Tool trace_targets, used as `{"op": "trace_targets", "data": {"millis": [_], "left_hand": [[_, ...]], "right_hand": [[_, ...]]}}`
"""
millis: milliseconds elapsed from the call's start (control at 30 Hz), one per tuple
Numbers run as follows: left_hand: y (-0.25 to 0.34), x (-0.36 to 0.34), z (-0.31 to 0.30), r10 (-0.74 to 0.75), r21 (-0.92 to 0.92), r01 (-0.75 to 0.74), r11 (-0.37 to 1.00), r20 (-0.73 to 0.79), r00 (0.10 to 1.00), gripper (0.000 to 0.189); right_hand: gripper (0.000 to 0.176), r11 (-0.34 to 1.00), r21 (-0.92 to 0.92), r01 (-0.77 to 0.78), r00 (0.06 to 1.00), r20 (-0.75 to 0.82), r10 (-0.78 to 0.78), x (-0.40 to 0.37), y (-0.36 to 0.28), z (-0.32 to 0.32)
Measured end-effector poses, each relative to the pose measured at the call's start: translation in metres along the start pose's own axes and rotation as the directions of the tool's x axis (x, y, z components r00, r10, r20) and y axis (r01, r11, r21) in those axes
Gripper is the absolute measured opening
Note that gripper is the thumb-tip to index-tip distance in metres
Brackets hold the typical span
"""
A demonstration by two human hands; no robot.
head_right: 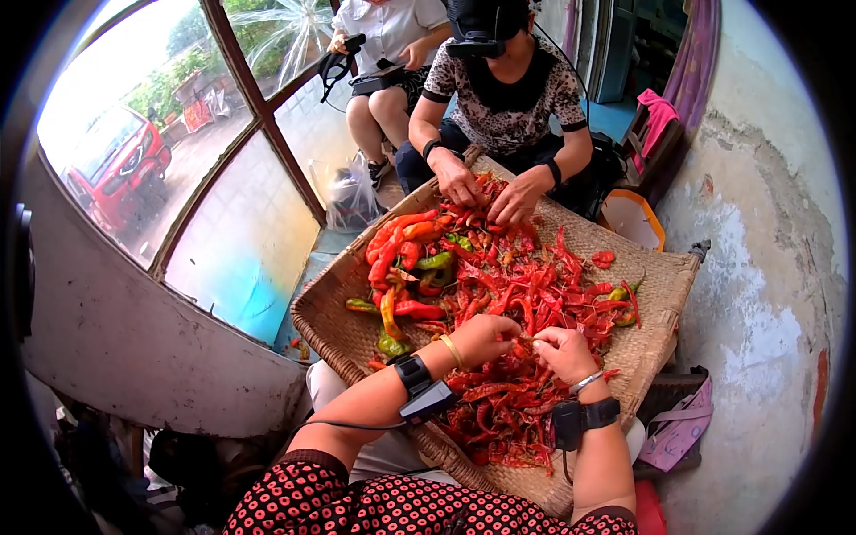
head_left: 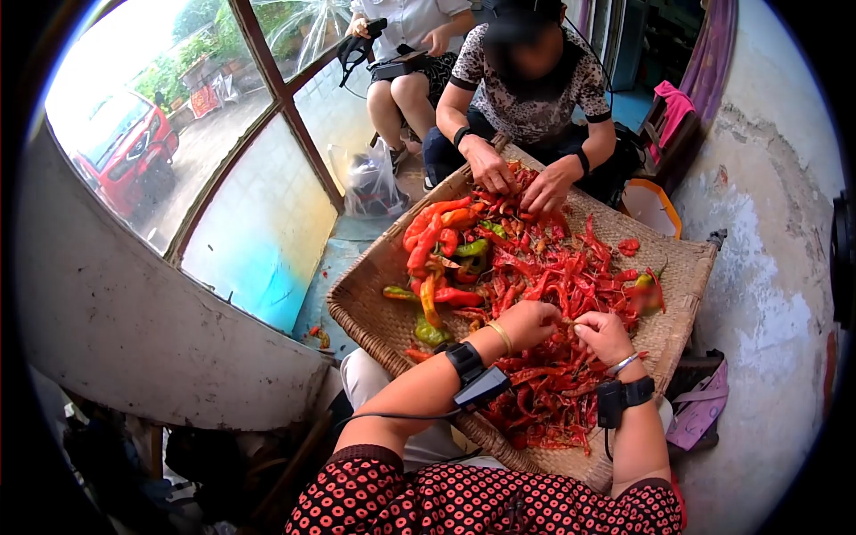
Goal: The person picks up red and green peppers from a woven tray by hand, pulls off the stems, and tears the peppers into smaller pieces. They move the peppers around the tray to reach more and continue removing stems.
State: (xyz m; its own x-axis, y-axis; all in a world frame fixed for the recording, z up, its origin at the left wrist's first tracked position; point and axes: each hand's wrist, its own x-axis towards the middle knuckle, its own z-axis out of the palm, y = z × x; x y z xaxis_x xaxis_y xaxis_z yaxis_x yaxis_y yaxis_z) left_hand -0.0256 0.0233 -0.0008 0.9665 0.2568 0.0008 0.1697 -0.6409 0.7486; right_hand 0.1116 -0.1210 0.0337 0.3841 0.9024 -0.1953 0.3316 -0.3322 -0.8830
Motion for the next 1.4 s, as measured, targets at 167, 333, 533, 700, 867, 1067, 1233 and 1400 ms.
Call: {"op": "trace_targets", "data": {"millis": [167,333,533,700,867,1067,1233,1400], "left_hand": [[-0.004,0.002,0.004,0.140,-0.018,-0.143,0.990,-0.115,0.983,0.032],[-0.007,0.003,0.010,-0.088,0.283,0.002,0.959,0.293,0.952,0.032],[-0.007,0.001,0.016,-0.053,0.337,-0.049,0.940,0.288,0.956,0.031],[-0.004,0.001,0.017,-0.095,0.338,-0.031,0.941,0.349,0.932,0.027],[0.002,0.001,0.015,-0.182,0.394,-0.003,0.919,0.429,0.885,0.022],[-0.006,0.000,0.020,-0.098,0.357,-0.049,0.933,0.383,0.918,0.023],[0.002,-0.001,0.014,-0.117,0.398,-0.066,0.915,0.419,0.900,0.021],[0.002,-0.002,0.014,-0.133,0.413,-0.077,0.907,0.456,0.880,0.020]], "right_hand": [[0.015,0.953,0.289,0.093,0.992,-0.104,-0.065,0.007,0.011,-0.005],[0.023,0.810,0.540,0.231,0.949,-0.307,-0.066,0.023,0.031,-0.014],[0.028,0.839,-0.529,0.124,0.930,-0.232,-0.284,0.022,0.040,-0.012],[0.029,0.682,-0.728,-0.066,0.996,-0.091,0.000,0.009,0.016,0.001],[0.034,0.659,-0.752,0.019,0.985,0.129,0.118,0.005,0.017,0.008],[0.021,0.648,-0.761,0.019,0.997,0.065,0.046,0.007,0.023,0.015],[0.013,0.705,-0.707,0.048,0.999,0.052,-0.015,0.010,0.035,0.014],[0.015,0.778,-0.620,0.107,0.992,0.121,-0.040,0.011,0.030,0.014]]}}
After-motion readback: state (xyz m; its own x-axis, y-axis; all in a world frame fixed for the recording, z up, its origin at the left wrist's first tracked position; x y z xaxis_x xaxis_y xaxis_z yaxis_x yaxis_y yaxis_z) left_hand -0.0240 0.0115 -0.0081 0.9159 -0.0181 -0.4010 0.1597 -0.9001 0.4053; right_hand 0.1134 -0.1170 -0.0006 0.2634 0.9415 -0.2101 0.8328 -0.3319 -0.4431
